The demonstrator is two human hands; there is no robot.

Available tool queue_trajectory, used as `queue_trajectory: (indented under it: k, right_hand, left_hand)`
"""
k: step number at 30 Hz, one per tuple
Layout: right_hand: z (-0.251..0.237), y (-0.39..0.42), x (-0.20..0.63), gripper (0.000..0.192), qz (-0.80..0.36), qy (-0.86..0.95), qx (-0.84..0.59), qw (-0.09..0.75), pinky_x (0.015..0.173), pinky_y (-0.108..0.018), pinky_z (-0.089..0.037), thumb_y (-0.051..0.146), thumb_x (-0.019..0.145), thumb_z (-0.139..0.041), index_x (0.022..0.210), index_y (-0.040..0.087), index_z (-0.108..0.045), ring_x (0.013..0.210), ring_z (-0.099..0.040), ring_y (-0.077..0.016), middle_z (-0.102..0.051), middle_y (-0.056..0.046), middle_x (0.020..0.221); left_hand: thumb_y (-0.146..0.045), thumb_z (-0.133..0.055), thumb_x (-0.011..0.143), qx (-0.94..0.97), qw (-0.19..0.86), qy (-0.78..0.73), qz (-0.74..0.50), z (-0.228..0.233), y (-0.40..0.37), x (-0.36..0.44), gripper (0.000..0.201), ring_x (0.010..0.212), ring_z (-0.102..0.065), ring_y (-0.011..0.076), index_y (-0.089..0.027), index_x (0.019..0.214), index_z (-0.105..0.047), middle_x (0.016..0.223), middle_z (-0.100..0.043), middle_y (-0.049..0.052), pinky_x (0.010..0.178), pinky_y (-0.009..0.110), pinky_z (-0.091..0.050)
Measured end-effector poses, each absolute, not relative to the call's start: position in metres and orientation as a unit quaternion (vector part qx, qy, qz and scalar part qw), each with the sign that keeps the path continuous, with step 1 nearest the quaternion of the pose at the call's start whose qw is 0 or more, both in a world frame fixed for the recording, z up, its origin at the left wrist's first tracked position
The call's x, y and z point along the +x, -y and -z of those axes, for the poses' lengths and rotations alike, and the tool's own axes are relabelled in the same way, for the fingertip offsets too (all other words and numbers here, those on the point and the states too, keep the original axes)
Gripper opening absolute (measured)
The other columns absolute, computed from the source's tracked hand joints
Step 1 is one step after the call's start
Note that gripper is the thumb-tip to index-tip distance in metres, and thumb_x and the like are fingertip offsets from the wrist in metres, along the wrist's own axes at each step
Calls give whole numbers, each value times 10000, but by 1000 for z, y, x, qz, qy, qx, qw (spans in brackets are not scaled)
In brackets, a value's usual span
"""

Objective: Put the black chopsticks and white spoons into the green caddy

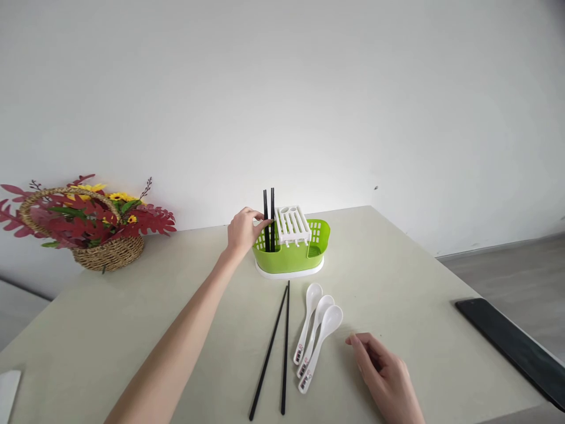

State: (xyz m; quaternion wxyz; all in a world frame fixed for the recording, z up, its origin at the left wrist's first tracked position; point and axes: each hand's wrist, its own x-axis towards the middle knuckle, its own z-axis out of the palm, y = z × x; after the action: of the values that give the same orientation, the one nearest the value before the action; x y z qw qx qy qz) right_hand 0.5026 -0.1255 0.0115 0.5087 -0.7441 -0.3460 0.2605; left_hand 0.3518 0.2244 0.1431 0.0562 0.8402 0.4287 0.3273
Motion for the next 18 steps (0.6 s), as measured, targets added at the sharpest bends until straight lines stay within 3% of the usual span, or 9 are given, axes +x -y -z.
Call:
queue_trajectory:
  k: [4, 10, 14, 18]
  right_hand:
    - [-11, 125, 502, 495, -260, 338, -746, 512, 588, -255, -370, 697, 923, -563, 814, 232, -694, 637, -493, -157, -628, 13, 706]
    - [-13, 125, 500, 493, -258, 329, -753, 509, 581, -246, -375, 709, 904, -571, 806, 243, -699, 626, -445, -157, -570, 23, 658]
    - [-12, 126, 501, 489, -262, 329, -753, 506, 585, -253, -374, 705, 910, -573, 819, 241, -697, 633, -451, -161, -582, 16, 678]
    - [-10, 126, 501, 485, -267, 326, -755, 502, 590, -256, -371, 702, 910, -575, 813, 239, -685, 634, -449, -160, -584, 14, 682]
  left_hand:
    - [-581, -730, 915, 834, 73, -425, -345, -138, -231, 349, 358, 731, -622, 188, -233, 875, -802, 1015, -755, 54, 671, 321, -427]
    - [-605, -648, 951, 784, 149, -414, -437, -126, -230, 336, 413, 753, -643, 179, -219, 1010, -782, 1019, -763, 55, 771, 319, -498]
    - [-626, -582, 976, 697, 221, -469, -495, -106, -231, 318, 456, 816, -671, 187, -198, 1061, -713, 1050, -759, 80, 747, 296, -510]
    - [-673, -457, 1002, 657, 266, -515, -482, -72, -235, 295, 528, 721, -650, 173, -181, 1124, -606, 950, -733, 80, 664, 284, -490]
